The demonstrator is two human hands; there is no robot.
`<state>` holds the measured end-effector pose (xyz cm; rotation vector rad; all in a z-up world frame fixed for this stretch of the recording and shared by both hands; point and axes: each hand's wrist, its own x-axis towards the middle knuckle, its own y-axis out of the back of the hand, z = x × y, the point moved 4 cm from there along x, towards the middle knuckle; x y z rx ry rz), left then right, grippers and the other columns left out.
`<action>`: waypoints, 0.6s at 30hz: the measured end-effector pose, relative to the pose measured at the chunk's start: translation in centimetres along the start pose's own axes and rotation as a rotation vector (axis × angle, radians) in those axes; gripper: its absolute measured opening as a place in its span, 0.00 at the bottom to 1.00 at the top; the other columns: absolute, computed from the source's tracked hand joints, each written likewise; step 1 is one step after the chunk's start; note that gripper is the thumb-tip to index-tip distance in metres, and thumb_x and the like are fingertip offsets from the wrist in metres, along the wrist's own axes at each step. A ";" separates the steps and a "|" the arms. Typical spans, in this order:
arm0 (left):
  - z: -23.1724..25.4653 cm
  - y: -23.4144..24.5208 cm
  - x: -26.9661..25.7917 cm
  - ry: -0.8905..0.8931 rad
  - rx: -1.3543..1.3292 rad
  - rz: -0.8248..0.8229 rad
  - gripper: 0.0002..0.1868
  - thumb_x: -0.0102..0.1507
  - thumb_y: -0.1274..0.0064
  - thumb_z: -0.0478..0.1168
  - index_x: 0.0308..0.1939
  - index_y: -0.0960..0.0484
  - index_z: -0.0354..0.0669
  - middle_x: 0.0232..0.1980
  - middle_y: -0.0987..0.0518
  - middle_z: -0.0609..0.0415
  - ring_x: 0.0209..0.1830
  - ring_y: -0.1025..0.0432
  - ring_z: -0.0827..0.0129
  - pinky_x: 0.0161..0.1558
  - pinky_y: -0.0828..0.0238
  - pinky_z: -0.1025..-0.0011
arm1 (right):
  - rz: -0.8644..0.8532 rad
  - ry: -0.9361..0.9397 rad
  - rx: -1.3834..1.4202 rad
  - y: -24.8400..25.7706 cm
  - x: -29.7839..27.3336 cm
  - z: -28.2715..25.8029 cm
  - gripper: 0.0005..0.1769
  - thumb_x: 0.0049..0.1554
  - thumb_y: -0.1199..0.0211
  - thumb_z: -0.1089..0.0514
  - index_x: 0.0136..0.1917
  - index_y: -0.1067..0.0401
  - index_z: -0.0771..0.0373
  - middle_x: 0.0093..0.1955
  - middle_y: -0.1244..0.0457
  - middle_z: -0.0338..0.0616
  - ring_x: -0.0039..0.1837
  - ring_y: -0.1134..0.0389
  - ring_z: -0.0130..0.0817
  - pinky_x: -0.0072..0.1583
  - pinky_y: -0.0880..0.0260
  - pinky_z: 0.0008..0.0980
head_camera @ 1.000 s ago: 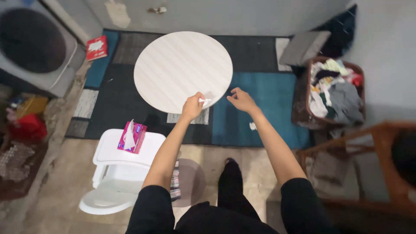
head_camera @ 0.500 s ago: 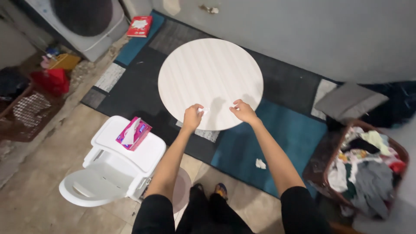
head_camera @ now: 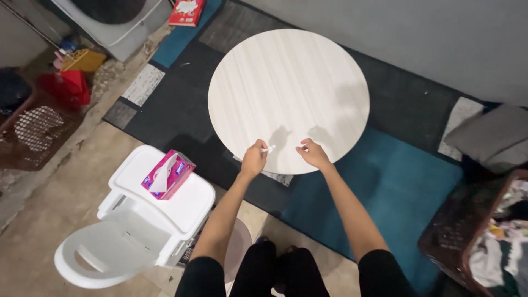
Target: Cleaning a round table and a baby high chair using wet wipes and a spray cleaner.
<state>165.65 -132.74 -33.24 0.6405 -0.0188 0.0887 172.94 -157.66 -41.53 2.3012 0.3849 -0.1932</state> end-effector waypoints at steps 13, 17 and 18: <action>-16.2 -10.8 3.8 0.019 0.307 0.041 0.13 0.53 0.45 0.26 0.39 0.20 0.43 0.46 0.24 0.47 0.51 0.30 0.49 0.51 0.28 0.56 | 0.118 -0.062 0.121 -8.5 6.9 8.9 0.20 0.59 0.36 0.48 0.59 0.29 0.62 0.50 0.28 0.50 0.50 0.25 0.42 0.53 0.27 0.38; -21.5 -17.9 3.6 -0.100 0.339 0.024 0.15 0.60 0.53 0.27 0.48 0.18 0.39 0.57 0.24 0.43 0.62 0.31 0.49 0.63 0.30 0.60 | 0.260 -0.024 0.168 -9.4 8.5 12.3 0.16 0.61 0.37 0.50 0.57 0.27 0.61 0.48 0.28 0.50 0.47 0.25 0.41 0.51 0.27 0.37; -22.6 -19.7 3.2 -0.150 0.378 -0.027 0.17 0.62 0.55 0.29 0.54 0.20 0.35 0.63 0.25 0.39 0.68 0.33 0.48 0.67 0.33 0.60 | 0.293 -0.011 0.201 -9.6 8.9 12.9 0.15 0.61 0.37 0.50 0.56 0.26 0.62 0.47 0.28 0.50 0.47 0.26 0.40 0.51 0.26 0.37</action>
